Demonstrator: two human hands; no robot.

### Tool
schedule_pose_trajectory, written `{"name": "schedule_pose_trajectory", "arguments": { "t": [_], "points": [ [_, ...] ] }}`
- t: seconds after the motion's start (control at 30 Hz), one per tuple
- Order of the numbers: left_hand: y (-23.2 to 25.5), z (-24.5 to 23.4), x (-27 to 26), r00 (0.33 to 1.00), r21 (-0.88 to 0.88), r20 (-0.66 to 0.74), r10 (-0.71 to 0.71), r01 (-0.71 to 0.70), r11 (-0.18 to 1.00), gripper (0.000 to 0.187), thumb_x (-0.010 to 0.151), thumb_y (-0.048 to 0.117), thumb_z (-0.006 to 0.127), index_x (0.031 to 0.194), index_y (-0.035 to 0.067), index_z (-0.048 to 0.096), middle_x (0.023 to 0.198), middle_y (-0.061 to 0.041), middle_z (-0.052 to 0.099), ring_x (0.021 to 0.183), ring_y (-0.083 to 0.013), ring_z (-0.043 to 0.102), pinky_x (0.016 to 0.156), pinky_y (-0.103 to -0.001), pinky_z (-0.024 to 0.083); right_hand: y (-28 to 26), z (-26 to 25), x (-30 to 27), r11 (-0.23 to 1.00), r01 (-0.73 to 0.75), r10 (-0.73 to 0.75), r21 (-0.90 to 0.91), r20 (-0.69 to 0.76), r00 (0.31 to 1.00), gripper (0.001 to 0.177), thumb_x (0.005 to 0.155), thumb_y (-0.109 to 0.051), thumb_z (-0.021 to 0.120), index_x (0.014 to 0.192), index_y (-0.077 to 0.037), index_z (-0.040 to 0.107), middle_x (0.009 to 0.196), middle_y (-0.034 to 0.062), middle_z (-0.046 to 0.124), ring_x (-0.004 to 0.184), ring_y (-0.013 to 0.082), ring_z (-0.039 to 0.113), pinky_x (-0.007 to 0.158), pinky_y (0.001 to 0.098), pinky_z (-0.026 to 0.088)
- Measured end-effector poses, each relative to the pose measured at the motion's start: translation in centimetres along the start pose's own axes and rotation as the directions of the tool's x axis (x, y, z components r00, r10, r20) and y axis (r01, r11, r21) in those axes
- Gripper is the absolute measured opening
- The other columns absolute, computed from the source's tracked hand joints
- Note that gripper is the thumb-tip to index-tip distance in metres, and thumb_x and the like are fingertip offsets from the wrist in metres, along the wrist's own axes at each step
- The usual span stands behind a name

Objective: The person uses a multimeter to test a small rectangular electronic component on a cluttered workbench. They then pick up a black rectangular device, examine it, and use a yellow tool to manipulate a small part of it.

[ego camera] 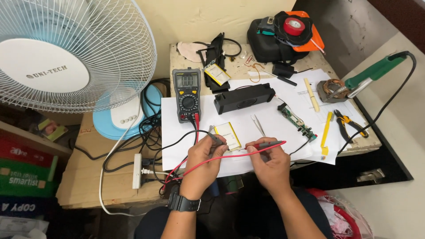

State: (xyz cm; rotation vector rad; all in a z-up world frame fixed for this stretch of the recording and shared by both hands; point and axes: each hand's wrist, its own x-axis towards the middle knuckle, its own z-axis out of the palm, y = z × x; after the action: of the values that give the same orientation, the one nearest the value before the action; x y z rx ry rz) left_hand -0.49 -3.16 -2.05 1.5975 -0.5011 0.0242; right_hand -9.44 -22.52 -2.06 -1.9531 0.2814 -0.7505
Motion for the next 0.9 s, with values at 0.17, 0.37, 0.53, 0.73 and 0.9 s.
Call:
{"name": "schedule_pose_trajectory", "arguments": {
  "t": [0.17, 0.37, 0.53, 0.73, 0.9],
  "points": [
    [0.2, -0.1, 0.0, 1.0, -0.002, 0.005, -0.011, 0.011, 1.0, 0.01, 0.106, 0.009, 0.082, 0.112, 0.002, 0.083, 0.094, -0.019, 0.085, 0.091, -0.0342, 0.088, 0.08, -0.042, 0.07, 0.5, -0.1, 0.1, 1.0, 0.008, -0.008, -0.003, 0.019, 1.0, 0.014, 0.102, -0.007, 0.086, 0.109, -0.006, 0.075, 0.096, 0.0178, 0.092, 0.093, 0.0307, 0.09, 0.088, 0.0446, 0.069],
    [-0.3, -0.1, 0.1, 1.0, 0.038, 0.031, 0.002, -0.003, 0.999, 0.01, 0.107, 0.011, 0.081, 0.112, 0.003, 0.082, 0.093, -0.019, 0.084, 0.09, -0.0361, 0.087, 0.078, -0.042, 0.069, 0.4, -0.1, 0.3, 1.0, 0.012, -0.012, 0.01, 0.029, 1.0, 0.014, 0.102, -0.007, 0.085, 0.11, -0.005, 0.074, 0.097, 0.0186, 0.092, 0.093, 0.0308, 0.09, 0.087, 0.0452, 0.069],
    [-0.1, -0.1, 0.0, 0.999, 0.078, 0.045, 0.009, -0.013, 0.997, 0.01, 0.107, 0.012, 0.082, 0.112, 0.004, 0.083, 0.093, -0.019, 0.083, 0.089, -0.0381, 0.086, 0.077, -0.043, 0.069, 0.5, 0.0, 0.4, 1.0, 0.022, -0.023, 0.003, 0.023, 0.999, 0.013, 0.102, -0.006, 0.086, 0.109, -0.006, 0.075, 0.095, 0.0176, 0.092, 0.09, 0.0293, 0.09, 0.085, 0.0436, 0.069],
    [-0.1, -0.1, 0.0, 0.999, -0.004, 0.007, -0.033, 0.033, 0.999, 0.011, 0.108, 0.011, 0.08, 0.114, 0.002, 0.082, 0.092, -0.02, 0.084, 0.084, -0.0322, 0.084, 0.076, -0.042, 0.066, 0.7, 0.1, 0.3, 1.0, 0.023, -0.023, 0.01, 0.025, 0.999, 0.014, 0.101, -0.005, 0.086, 0.109, -0.007, 0.074, 0.096, 0.0165, 0.092, 0.089, 0.0271, 0.09, 0.085, 0.0426, 0.069],
    [0.5, -0.2, 0.2, 1.0, 0.019, 0.016, -0.017, 0.017, 1.0, 0.009, 0.108, 0.011, 0.08, 0.113, 0.004, 0.082, 0.09, -0.019, 0.084, 0.081, -0.0331, 0.084, 0.074, -0.041, 0.066, 0.8, 0.1, 0.3, 0.999, 0.031, -0.031, 0.009, 0.023, 0.999, 0.013, 0.102, -0.006, 0.086, 0.109, -0.007, 0.075, 0.095, 0.0166, 0.092, 0.089, 0.0267, 0.09, 0.084, 0.0424, 0.069]
  ]
}}
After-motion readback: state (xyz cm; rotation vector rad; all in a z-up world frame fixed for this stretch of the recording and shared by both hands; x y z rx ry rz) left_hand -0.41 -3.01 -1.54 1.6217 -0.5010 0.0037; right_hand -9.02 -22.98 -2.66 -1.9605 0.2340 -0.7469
